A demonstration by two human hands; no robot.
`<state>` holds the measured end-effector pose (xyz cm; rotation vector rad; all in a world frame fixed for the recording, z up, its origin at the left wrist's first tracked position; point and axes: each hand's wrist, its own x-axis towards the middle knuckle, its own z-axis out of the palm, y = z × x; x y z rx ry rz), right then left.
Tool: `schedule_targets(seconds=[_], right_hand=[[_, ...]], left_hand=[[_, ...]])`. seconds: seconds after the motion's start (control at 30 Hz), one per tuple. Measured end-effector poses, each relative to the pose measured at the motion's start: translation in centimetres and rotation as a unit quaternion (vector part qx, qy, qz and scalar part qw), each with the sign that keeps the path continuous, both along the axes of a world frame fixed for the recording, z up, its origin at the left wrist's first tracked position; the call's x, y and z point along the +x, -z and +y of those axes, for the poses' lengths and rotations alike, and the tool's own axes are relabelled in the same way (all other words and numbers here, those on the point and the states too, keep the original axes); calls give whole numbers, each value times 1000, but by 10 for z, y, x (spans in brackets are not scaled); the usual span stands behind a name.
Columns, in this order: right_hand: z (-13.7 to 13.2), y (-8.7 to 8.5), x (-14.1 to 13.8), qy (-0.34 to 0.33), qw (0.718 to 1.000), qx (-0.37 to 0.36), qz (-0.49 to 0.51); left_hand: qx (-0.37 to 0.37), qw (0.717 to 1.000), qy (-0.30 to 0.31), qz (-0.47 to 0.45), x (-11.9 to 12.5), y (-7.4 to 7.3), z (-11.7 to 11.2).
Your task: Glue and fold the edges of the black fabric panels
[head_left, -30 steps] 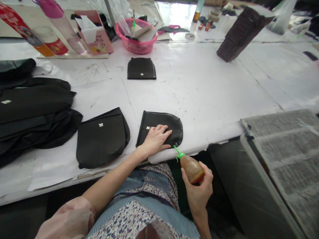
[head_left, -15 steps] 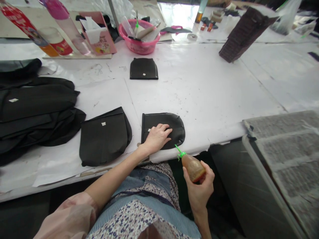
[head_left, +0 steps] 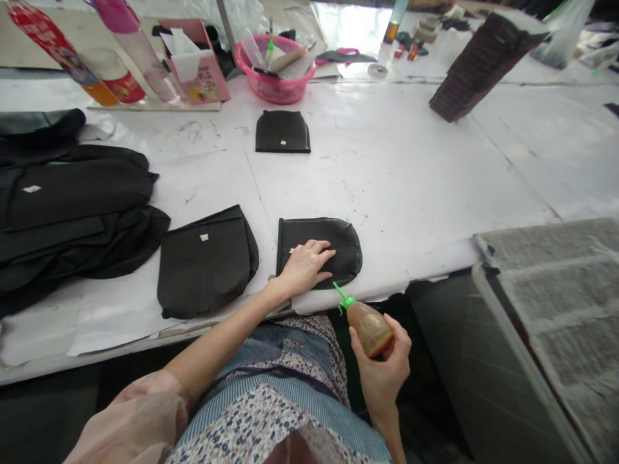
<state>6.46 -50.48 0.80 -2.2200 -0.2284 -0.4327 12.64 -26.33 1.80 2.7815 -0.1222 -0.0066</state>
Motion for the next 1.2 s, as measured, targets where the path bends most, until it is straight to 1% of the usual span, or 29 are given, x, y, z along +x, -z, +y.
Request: schedule_targets(seconds=[0.17, 0.33, 0.4, 0.47, 0.53, 0.57, 0.63, 0.73, 0.8, 0.87, 1.03, 1.2], right_hand=[[5, -3, -5, -21, 1000, 2, 8], [8, -3, -6, -41, 999, 8, 7], [8, -3, -6, -37, 999, 5, 7], [8, -3, -6, -33, 999, 4, 5], [8, -3, -7, -36, 999, 6, 7], [9, -3, -7, -39, 999, 8, 8], [11, -3, -8, -47, 999, 13, 15], [17, -4, -9, -61, 998, 26, 23], [22, -3, -10, -72, 997, 33, 25], [26, -3, -11, -82, 996, 35, 26], [36, -3, -14, -101, 994, 34, 26], [44, -6, -15, -111, 993, 33, 25]], left_hand=[[-5, 1000, -11, -3, 0, 0, -2], [-30, 999, -14, -8, 2, 2, -1], [-66, 998, -8, -10, 2, 2, 3], [-119, 993, -6, -22, -1, 2, 9], [-156, 986, -22, -47, -8, 0, 17], [-158, 985, -40, -59, -13, -1, 21], [-129, 985, -84, -76, -25, -3, 29], [-46, 986, -146, -69, -41, -5, 37], [4, 984, -169, -49, -48, -6, 39], [31, 983, -179, -28, -52, -6, 40], [28, 983, -184, -2, -50, -4, 44], [17, 984, -180, 5, -47, -4, 43]])
